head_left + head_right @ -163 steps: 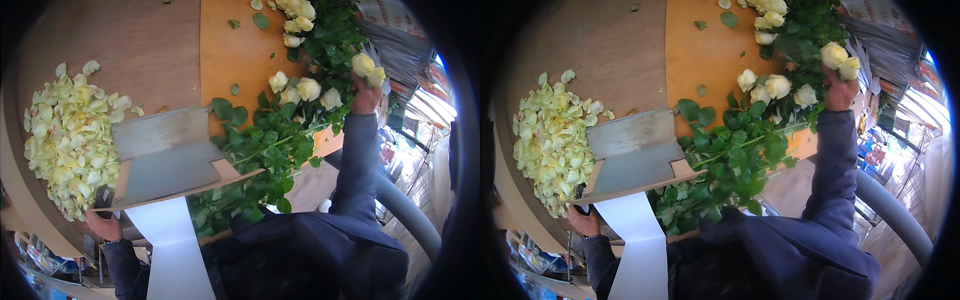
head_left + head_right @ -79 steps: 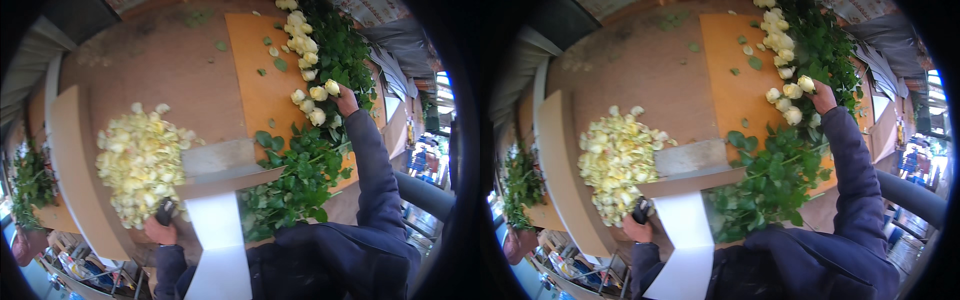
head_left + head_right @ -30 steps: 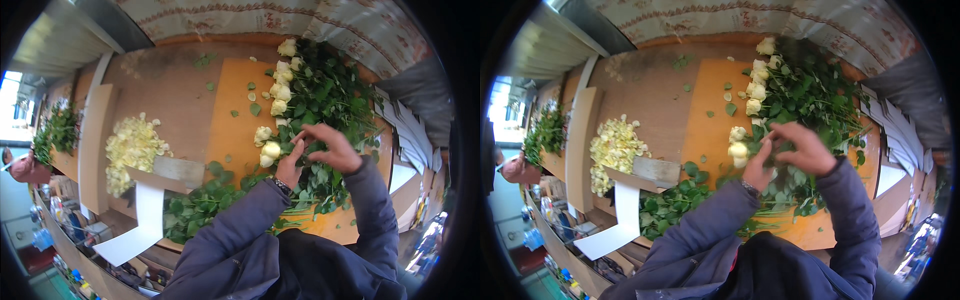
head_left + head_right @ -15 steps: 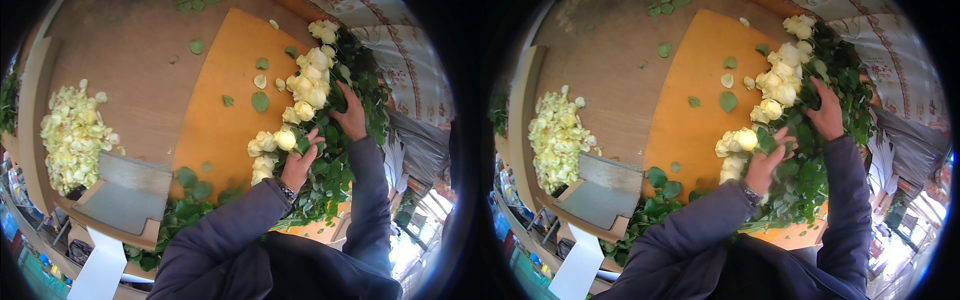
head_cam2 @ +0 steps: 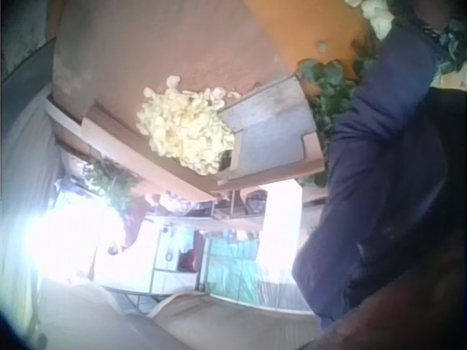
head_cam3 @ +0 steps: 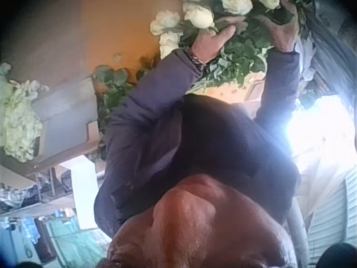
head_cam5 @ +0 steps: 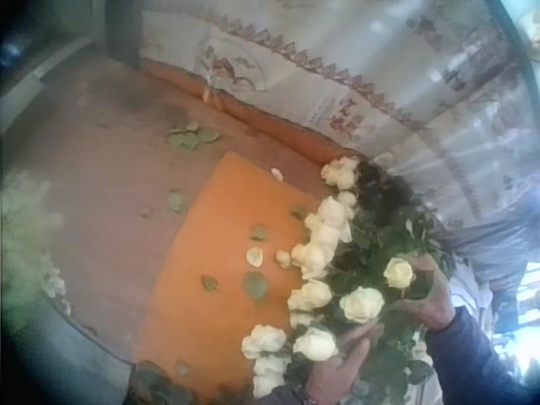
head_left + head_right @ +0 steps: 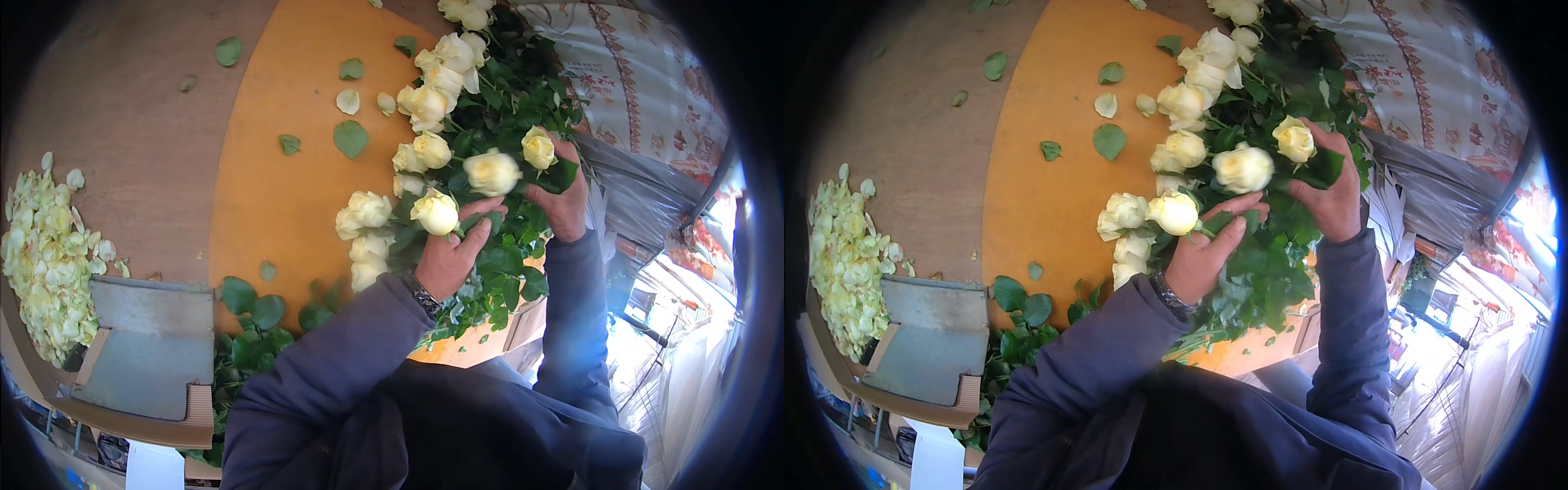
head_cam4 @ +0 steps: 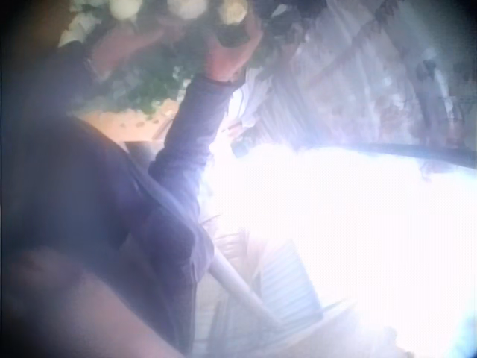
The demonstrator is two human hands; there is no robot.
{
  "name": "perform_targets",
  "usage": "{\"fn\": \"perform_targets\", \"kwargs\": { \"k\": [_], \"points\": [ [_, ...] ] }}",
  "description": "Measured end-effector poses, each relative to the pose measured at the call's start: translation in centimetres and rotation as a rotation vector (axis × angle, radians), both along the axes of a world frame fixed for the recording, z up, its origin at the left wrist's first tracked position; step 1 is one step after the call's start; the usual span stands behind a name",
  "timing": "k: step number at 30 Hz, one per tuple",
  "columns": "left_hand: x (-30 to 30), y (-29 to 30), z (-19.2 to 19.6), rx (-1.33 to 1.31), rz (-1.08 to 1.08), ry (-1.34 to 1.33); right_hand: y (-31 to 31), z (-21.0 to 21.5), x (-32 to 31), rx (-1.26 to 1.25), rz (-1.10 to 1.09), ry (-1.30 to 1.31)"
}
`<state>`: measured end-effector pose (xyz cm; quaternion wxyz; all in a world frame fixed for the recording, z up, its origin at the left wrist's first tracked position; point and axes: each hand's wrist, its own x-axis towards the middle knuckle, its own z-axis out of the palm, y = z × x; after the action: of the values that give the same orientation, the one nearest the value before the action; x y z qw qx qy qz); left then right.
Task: The person arranges white roses and hydrangea petals into a cardboard box lined with white paper. They place the flowers one by one, adjust their positions, and use a stapler to secure the box flaps. The person also gathers and sets aside a bunch of green stems.
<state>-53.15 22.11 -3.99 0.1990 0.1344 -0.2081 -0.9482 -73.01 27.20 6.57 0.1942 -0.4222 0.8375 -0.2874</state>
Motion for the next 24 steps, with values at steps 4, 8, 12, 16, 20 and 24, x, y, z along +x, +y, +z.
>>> {"fn": "perform_targets", "kwargs": {
  "k": [4, 8, 12, 16, 20, 24],
  "points": [
    [0.1, 0.9, 0.1, -0.143, 0.011, -0.039, 0.5, 1.8, -0.4, 0.135, 0.07, 0.107],
    [0.0, 1.8, -0.2, -0.135, 0.035, -0.1, 1.4, 1.5, -0.2, 0.039, 0.11, 0.277],
    [0.9, 2.8, -0.1, -0.344, 0.1, -0.159, 1.5, -0.8, 1.9, 0.142, 0.185, 0.233],
    [2.2, 3.7, -0.3, -0.398, -0.013, -0.214, 1.0, -5.2, 4.2, 0.34, 0.41, 0.541],
    [2.1, 3.4, -1.1, -0.388, 0.004, -0.194, 1.7, -7.1, 3.5, 0.444, 0.315, 0.584],
    [1.8, 3.1, -1.2, -0.108, -0.066, -0.178, 2.6, -5.2, 2.2, 0.334, 0.29, 0.48]
  ]
}}
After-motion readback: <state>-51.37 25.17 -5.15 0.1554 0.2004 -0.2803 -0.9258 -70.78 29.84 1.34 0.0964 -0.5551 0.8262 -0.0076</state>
